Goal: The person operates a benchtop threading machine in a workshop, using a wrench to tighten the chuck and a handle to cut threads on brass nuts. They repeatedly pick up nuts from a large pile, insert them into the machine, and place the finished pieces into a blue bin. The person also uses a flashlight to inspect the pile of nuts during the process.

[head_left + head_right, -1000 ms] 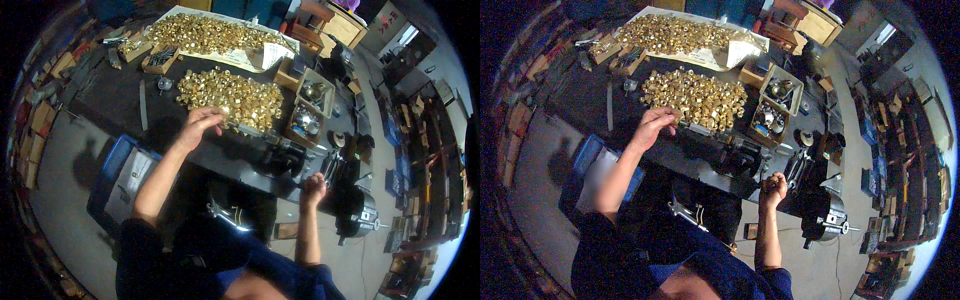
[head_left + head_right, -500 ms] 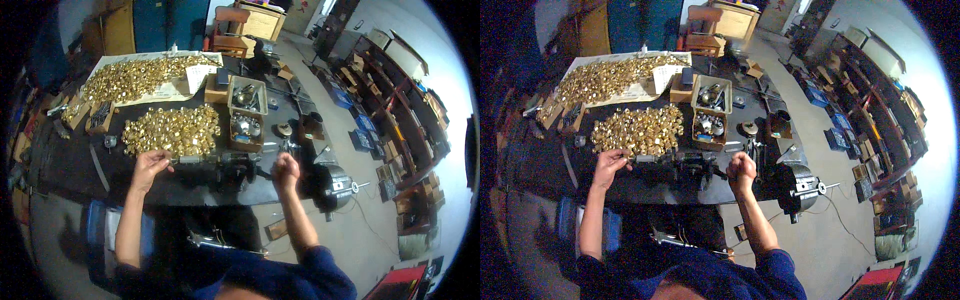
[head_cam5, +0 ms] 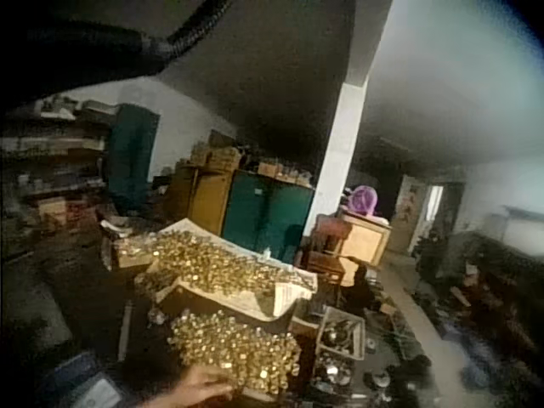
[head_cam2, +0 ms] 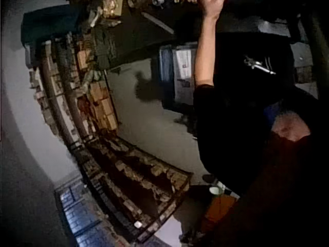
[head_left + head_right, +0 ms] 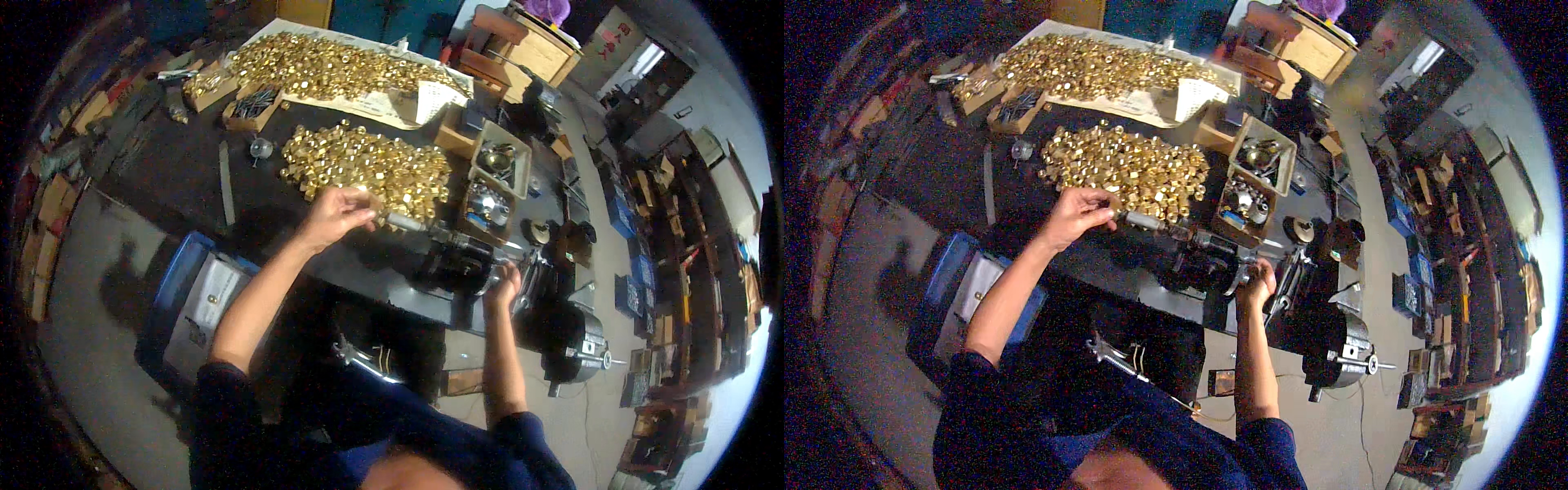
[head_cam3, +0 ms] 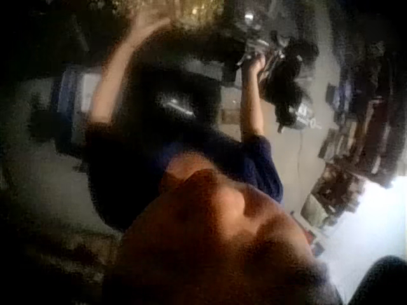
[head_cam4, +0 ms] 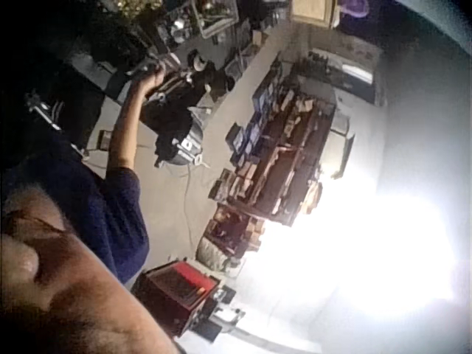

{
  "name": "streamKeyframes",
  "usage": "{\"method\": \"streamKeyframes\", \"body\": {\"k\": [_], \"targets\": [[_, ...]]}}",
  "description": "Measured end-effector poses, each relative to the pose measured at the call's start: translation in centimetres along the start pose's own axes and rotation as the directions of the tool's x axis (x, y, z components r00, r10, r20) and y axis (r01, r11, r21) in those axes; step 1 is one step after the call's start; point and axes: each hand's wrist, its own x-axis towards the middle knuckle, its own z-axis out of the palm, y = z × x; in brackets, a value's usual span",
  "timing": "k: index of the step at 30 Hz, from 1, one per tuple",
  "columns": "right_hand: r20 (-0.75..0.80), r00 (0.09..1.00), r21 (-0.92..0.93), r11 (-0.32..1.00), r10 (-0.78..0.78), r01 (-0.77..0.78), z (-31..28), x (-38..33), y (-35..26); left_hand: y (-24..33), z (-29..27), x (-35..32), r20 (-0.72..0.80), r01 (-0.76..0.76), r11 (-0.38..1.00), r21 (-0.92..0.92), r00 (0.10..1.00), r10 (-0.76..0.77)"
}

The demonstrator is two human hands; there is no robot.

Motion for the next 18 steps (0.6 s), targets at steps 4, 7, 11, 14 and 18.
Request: {"method": "streamKeyframes", "body": {"k": [4, 7, 11, 14, 18], "targets": [[0.045, 0.986, 0.064, 0.985, 0.159, -0.162, -2.2, 0.7, 0.4, -0.1, -0.3, 0.4, 0.026, 0.067, 0.997, -0.033, 0.997, -0.066], [-0.036, 0.995, -0.025, 0.995, 0.094, -0.095, 1.7, 0.4, -0.8, -0.6, -0.6, 0.4, 0.001, 0.048, 0.999, 0.011, 0.999, -0.048], [0.308, 0.937, -0.234, 0.941, -0.165, 0.243, 2.2, 6.1, -2.2, -0.3, -0.5, 0.2, -0.024, 0.074, 0.997, -0.026, 0.997, -0.074], [0.265, 0.918, -0.318, 0.872, -0.295, 0.372, 4.9, 3.5, -6.0, -1.0, -0.7, -0.1, -0.027, 0.005, 0.998, -0.059, 1.000, -0.007], [0.242, 0.969, 0.004, 0.998, -0.055, 0.055, 2.9, -3.3, -10.2, -1.1, 0.2, -0.6, -0.093, -0.023, 0.987, -0.161, 0.996, 0.008]]}}
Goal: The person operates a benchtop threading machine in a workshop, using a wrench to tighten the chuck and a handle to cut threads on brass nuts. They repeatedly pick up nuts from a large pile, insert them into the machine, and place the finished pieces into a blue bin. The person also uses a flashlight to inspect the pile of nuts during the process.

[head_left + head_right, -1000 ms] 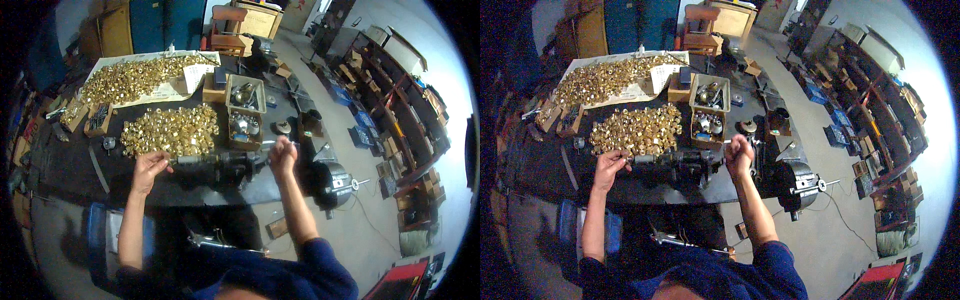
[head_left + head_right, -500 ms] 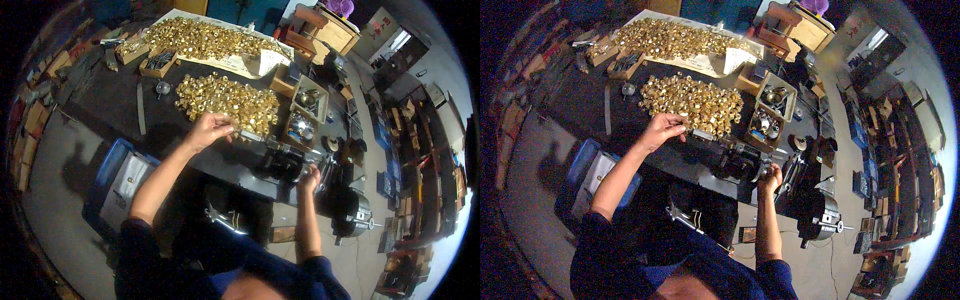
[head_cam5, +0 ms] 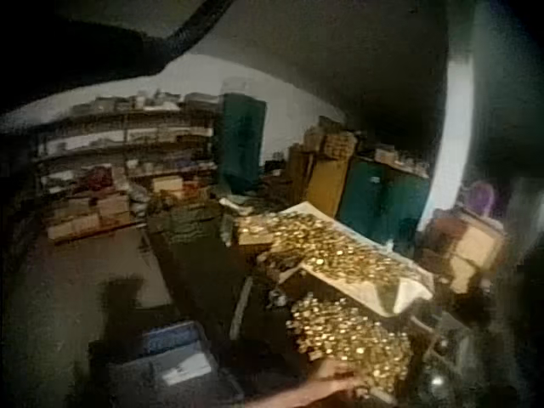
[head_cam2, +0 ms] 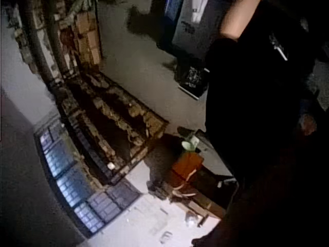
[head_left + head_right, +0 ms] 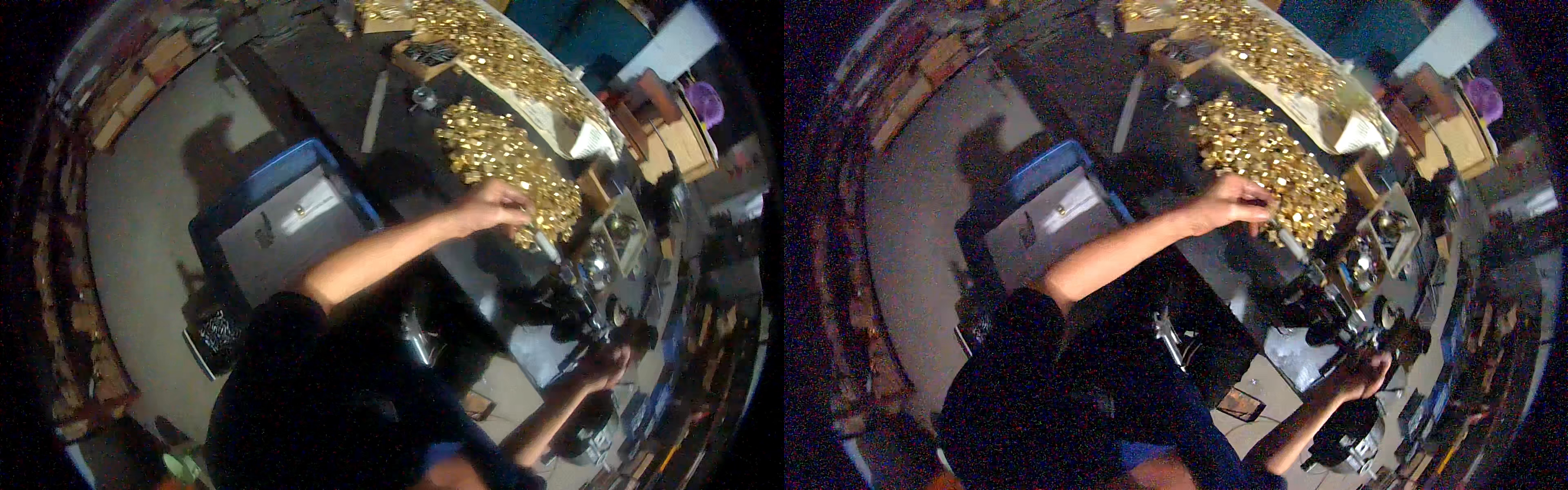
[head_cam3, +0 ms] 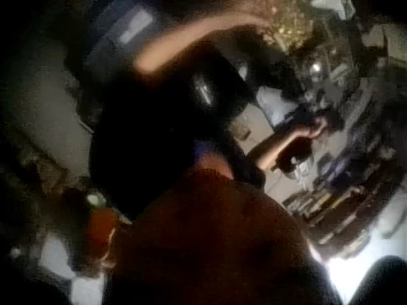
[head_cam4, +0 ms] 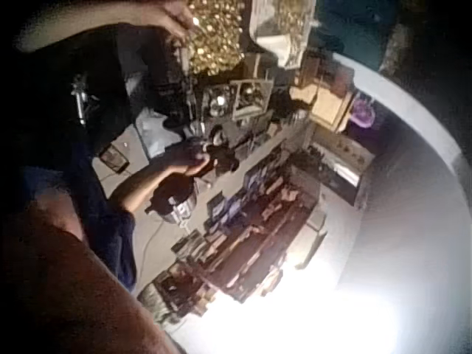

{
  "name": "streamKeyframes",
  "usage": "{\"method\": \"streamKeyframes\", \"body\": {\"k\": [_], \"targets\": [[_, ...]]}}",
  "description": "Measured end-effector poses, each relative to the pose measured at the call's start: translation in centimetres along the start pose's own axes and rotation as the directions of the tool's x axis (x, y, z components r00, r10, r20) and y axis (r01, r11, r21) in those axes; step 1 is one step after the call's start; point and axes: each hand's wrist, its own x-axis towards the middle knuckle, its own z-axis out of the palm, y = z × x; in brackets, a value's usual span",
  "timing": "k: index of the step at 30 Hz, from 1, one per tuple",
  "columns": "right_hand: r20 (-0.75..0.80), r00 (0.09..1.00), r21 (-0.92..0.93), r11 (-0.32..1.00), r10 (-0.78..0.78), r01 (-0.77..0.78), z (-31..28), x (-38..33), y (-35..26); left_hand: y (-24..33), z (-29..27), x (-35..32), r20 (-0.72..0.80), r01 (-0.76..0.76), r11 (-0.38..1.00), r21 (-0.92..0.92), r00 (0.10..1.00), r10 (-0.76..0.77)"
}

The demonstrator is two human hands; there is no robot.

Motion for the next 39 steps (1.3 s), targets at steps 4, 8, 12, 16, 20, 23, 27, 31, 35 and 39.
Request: {"method": "streamKeyframes", "body": {"k": [4, 8, 12, 16, 20, 23, 27, 31, 35, 39], "targets": [[0.236, 0.971, 0.265, 0.959, 0.039, -0.103, -4.9, -1.9, 2.5, -0.7, -0.4, 0.4, -0.008, 0.009, 0.999, -0.045, 1.000, -0.009], [0.071, 0.961, -0.051, 0.963, 0.267, -0.264, -8.7, 1.1, 9.3, -0.6, -1.2, 0.4, -0.008, 0.007, 1.000, -0.022, 1.000, -0.008], [0.137, 0.981, -0.282, 0.955, 0.138, -0.095, -9.0, 12.6, 9.4, 1.4, -2.6, -0.6, -0.004, -0.017, 0.995, 0.096, 1.000, 0.018], [0.033, 0.994, -0.080, 0.991, -0.108, 0.110, 0.9, 3.7, 1.1, 3.0, -9.8, -7.7, -0.253, 0.171, 0.949, 0.266, 0.962, -0.103], [0.096, 0.994, 0.062, 0.997, -0.051, 0.046, -2.9, -2.2, 1.4, -1.3, -20.4, -20.4, -0.598, 0.401, 0.820, 0.408, 0.796, -0.092], [0.067, 0.997, -0.033, 0.999, 0.044, -0.042, -7.3, -3.1, 4.3, -8.2, -27.3, -29.1, -0.676, 0.647, 0.347, 0.679, 0.735, -0.048], [0.067, 0.979, -0.009, 0.981, 0.192, -0.192, -5.9, -1.4, 8.4, -15.8, -35.2, -41.6, -0.693, 0.695, 0.066, 0.716, 0.719, -0.050], [0.112, 0.982, 0.054, 0.986, 0.153, -0.160, -6.9, -2.9, 6.4, -4.7, -22.6, -25.0, -0.681, 0.683, 0.087, 0.725, 0.730, -0.056], [-0.040, 0.991, -0.061, 0.989, 0.131, -0.134, -5.4, -2.9, 6.7, 0.2, -12.0, -12.4, -0.447, 0.345, 0.459, 0.819, 0.885, 0.131], [0.186, 0.972, 0.114, 0.979, 0.147, -0.169, -7.0, -2.4, 6.6, -3.2, -7.1, -2.6, -0.096, 0.033, 0.258, 0.966, 0.967, 0.236]]}}
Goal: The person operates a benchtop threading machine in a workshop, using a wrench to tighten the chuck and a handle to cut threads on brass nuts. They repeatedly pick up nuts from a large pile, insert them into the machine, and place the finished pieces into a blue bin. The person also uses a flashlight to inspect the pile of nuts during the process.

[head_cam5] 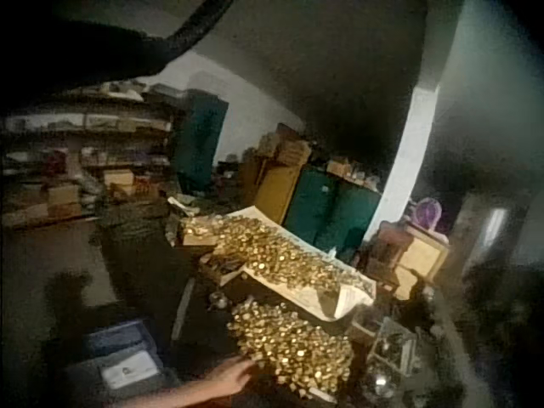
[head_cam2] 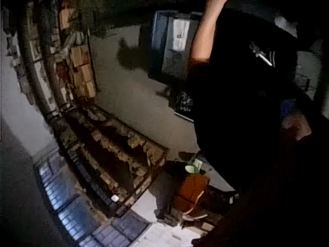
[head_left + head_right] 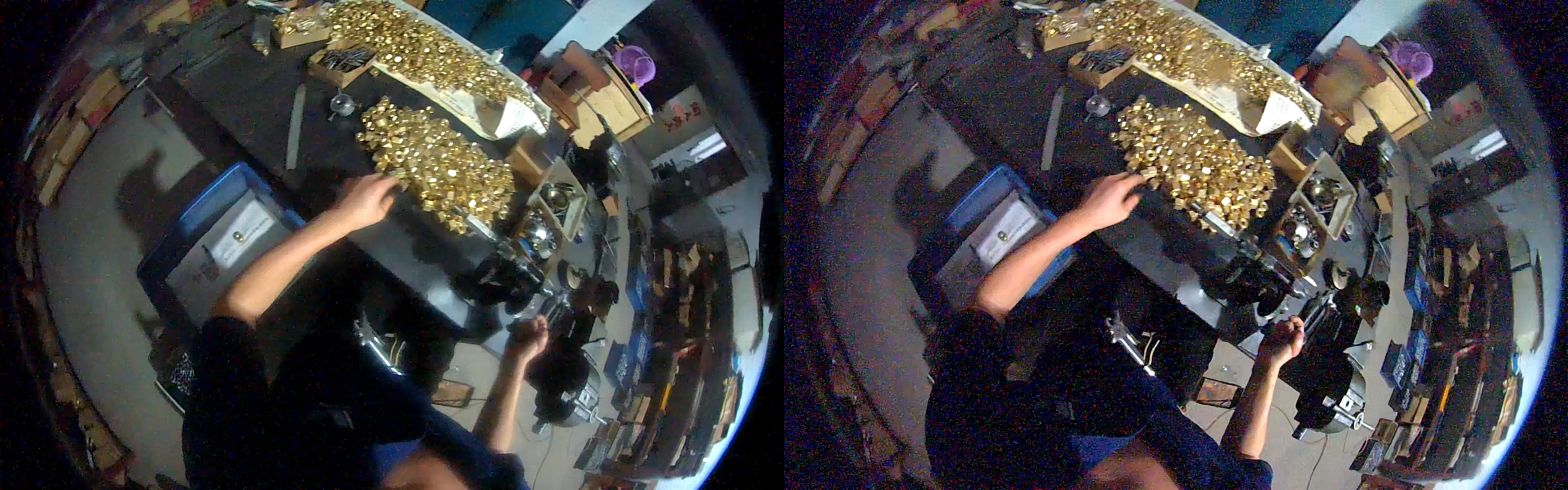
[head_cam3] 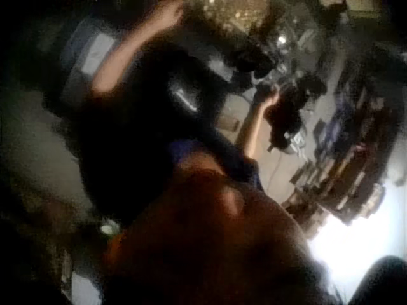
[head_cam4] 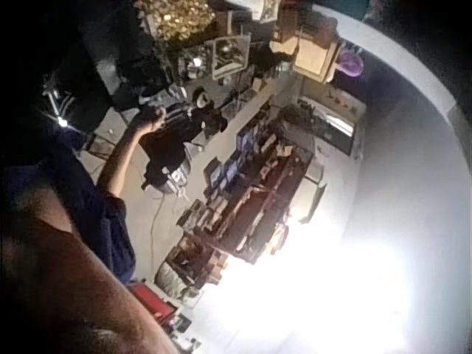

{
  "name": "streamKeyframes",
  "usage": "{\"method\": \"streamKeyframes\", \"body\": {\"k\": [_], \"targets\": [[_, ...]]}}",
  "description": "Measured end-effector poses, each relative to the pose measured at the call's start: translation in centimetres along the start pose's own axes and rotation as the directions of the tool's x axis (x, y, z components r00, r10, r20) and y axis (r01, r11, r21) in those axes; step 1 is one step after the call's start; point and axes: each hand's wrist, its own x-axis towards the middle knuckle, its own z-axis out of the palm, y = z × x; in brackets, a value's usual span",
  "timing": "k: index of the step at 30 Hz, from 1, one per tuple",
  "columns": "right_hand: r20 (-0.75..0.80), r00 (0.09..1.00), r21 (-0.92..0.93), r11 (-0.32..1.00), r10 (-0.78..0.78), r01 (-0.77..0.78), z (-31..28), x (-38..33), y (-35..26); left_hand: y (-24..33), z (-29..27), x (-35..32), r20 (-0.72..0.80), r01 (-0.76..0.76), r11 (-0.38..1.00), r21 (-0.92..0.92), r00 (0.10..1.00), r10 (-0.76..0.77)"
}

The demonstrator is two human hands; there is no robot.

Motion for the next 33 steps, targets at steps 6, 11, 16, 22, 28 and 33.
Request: {"method": "streamKeyframes", "body": {"k": [6, 11, 16, 22, 28, 33], "targets": [[-0.154, 0.988, -0.062, 0.998, -0.002, -0.007, 2.6, -0.5, 0.2, -2.1, 5.1, 3.4, 0.175, -0.042, 0.934, 0.354, 0.984, -0.022], [-0.161, 0.987, -0.048, 0.999, 0.004, -0.012, 0.7, -0.1, 0.7, -2.2, 3.9, 3.2, 0.161, 0.104, 0.994, -0.012, 0.982, -0.101], [-0.168, 0.985, -0.089, 0.996, -0.022, 0.007, 1.8, -0.4, 0.7, -1.5, 2.9, 1.0, 0.158, -0.057, 0.951, 0.304, 0.987, 0.009], [-0.153, 0.987, -0.088, 0.996, -0.048, 0.035, 1.8, -0.5, 0.5, 0.3, 2.1, 0.5, 0.325, -0.119, 0.949, 0.292, 0.946, 0.019], [-0.193, 0.981, -0.089, 0.996, -0.016, -0.002, 1.5, -0.2, 0.5, 0.0, 2.9, 0.5, 0.237, -0.004, 0.936, 0.352, 0.968, -0.085], [-0.191, 0.981, -0.021, 0.999, -0.040, 0.037, 2.3, -0.4, 0.6, 0.6, 1.9, 1.6, 0.428, 0.305, 0.935, -0.182, 0.881, -0.204]]}}
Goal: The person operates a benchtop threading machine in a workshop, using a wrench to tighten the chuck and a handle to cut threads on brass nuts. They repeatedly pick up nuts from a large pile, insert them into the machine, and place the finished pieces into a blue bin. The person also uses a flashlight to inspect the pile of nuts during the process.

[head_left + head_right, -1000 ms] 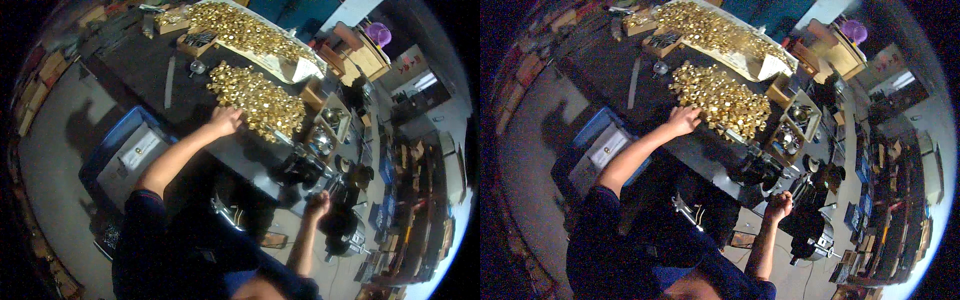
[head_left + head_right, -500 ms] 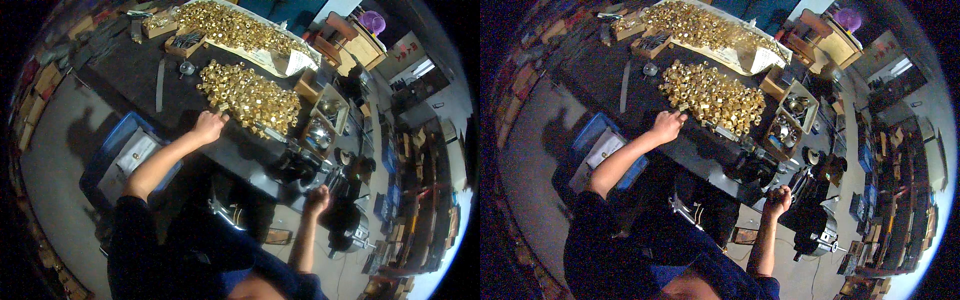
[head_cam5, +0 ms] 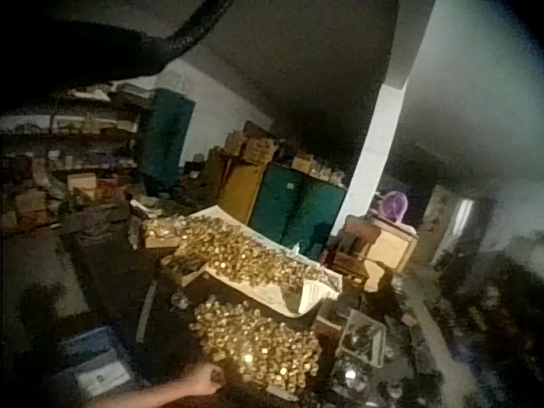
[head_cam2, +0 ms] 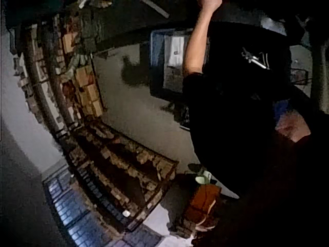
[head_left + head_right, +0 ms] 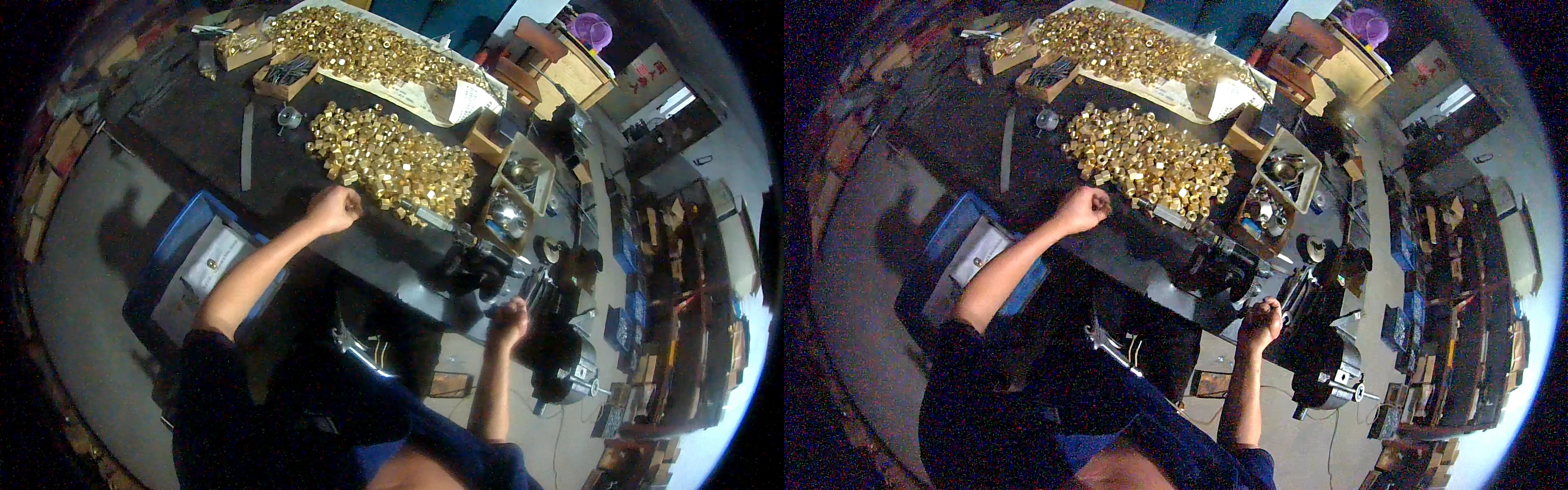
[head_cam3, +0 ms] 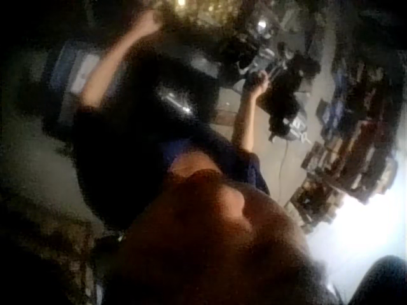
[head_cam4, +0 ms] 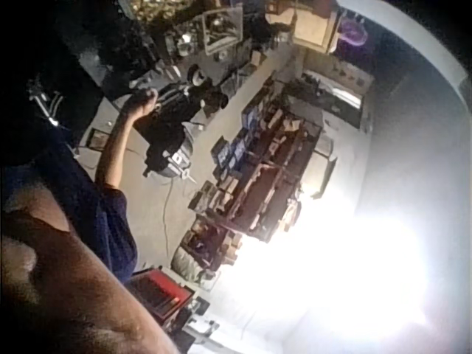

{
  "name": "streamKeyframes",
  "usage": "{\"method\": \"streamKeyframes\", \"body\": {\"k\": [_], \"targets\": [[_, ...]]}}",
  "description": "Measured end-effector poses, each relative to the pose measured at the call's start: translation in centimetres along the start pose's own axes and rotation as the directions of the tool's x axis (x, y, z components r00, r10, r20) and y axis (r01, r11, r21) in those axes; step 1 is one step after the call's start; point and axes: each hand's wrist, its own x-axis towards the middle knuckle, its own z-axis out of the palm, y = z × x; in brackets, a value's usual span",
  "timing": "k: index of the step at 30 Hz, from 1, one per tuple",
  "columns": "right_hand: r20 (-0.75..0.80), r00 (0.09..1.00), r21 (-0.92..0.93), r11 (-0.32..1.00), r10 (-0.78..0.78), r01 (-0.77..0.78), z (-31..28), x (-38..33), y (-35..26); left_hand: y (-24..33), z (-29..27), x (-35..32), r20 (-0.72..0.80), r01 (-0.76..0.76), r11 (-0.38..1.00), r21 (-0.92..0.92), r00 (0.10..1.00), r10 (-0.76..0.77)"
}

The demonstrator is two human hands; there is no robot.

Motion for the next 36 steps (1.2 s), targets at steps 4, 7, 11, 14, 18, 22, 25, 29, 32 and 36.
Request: {"method": "streamKeyframes", "body": {"k": [4, 7, 11, 14, 18, 22, 25, 29, 32, 36], "targets": [[-0.016, 1.000, -0.083, 0.996, 0.020, -0.021, 0.7, -0.6, -0.6, 4.8, -2.0, -1.0, 0.046, -0.138, 0.643, -0.753, 0.964, 0.261], [-0.017, 0.999, -0.069, 0.997, 0.042, -0.043, 0.2, -0.4, -0.6, 7.0, -2.2, -1.2, 0.009, -0.177, 0.541, -0.822, 0.946, 0.323], [-0.060, 0.998, -0.109, 0.994, -0.017, 0.010, 1.5, -1.2, -1.0, 7.1, -2.8, -0.7, 0.082, -0.125, 0.607, -0.785, 0.950, 0.302], [0.018, 1.000, -0.183, 0.983, 0.007, -0.004, 1.7, -1.9, -2.5, 7.2, -3.1, -0.3, 0.070, -0.157, 0.610, -0.776, 0.941, 0.331], [0.119, 0.990, -0.161, 0.982, -0.075, 0.094, 3.0, -1.1, -4.4, 7.5, -3.0, -0.6, 0.040, -0.200, 0.624, -0.756, 0.936, 0.348], [0.308, 0.950, -0.056, 0.997, -0.041, 0.061, 4.8, 3.9, -7.0, 7.6, -3.0, -0.5, 0.068, -0.185, 0.639, -0.746, 0.934, 0.350], [-0.085, 0.992, -0.059, 0.994, -0.092, 0.087, 7.8, 7.6, -5.1, 7.3, -2.8, -0.5, 0.069, -0.172, 0.624, -0.763, 0.937, 0.342], [0.088, 0.965, -0.281, 0.924, -0.246, 0.261, 1.8, 11.7, 0.4, 7.4, -2.1, -0.4, 0.010, -0.230, 0.583, -0.779, 0.925, 0.379], [-0.200, 0.973, -0.284, 0.957, -0.112, 0.051, 1.7, 7.9, 2.2, 7.3, -1.9, -0.5, 0.013, -0.227, 0.587, -0.777, 0.927, 0.376], [-0.146, 0.976, -0.082, 0.981, 0.161, -0.174, 1.2, 4.2, 1.8, 7.5, -2.1, -0.6, 0.014, -0.230, 0.590, -0.774, 0.925, 0.380]]}}
